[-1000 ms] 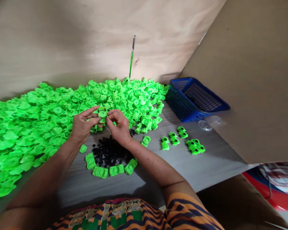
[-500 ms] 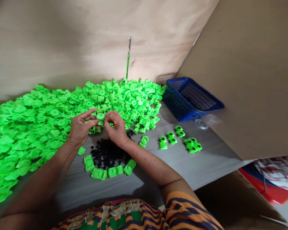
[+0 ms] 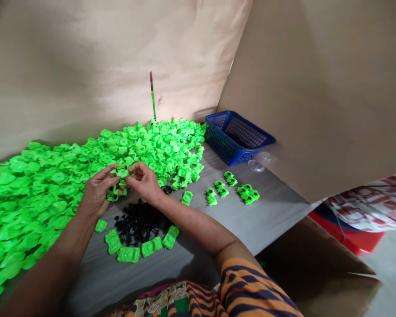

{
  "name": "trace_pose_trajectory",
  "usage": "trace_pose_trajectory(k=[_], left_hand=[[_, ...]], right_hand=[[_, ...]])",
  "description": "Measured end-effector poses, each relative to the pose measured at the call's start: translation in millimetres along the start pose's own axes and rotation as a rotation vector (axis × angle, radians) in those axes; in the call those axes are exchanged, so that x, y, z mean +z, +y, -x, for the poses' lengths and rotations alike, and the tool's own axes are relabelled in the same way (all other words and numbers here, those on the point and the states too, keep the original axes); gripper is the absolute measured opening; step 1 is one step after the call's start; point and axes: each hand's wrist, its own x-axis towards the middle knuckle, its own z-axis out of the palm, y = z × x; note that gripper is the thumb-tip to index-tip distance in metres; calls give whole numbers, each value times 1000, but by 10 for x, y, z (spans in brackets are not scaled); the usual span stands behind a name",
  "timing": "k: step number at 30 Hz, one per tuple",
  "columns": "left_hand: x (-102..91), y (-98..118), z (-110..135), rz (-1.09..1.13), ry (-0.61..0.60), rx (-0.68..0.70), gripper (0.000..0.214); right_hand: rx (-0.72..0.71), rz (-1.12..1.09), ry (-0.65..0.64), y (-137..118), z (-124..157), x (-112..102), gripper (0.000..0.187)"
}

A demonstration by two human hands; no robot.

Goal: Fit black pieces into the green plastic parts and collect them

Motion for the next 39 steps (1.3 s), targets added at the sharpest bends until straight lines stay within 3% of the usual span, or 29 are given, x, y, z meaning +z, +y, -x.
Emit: trace_pose_trajectory(k=[6,9,13,23,33,39], left_hand=[[-8,-24,-27,-15,27,19,63],[-47,-27,-95,87,91,-59,61],[-104,-54,-174,188,79,-151,50],[-34,-195,-141,70,92,55,28],[-2,-223,-87,-12,53,28,39],[-75,-292,-72,-145,19,85,45]], right_hand=[[2,-39,25,14,-28,-49,53],[9,-33,34,16,-53,-100,52],[73,18,-37,78,-69,-141,45],[70,246,-93,213,-23,-93,54],[-141,794,-96,141,25,-81,54],[-69,734,-178,22,57,-19,59]])
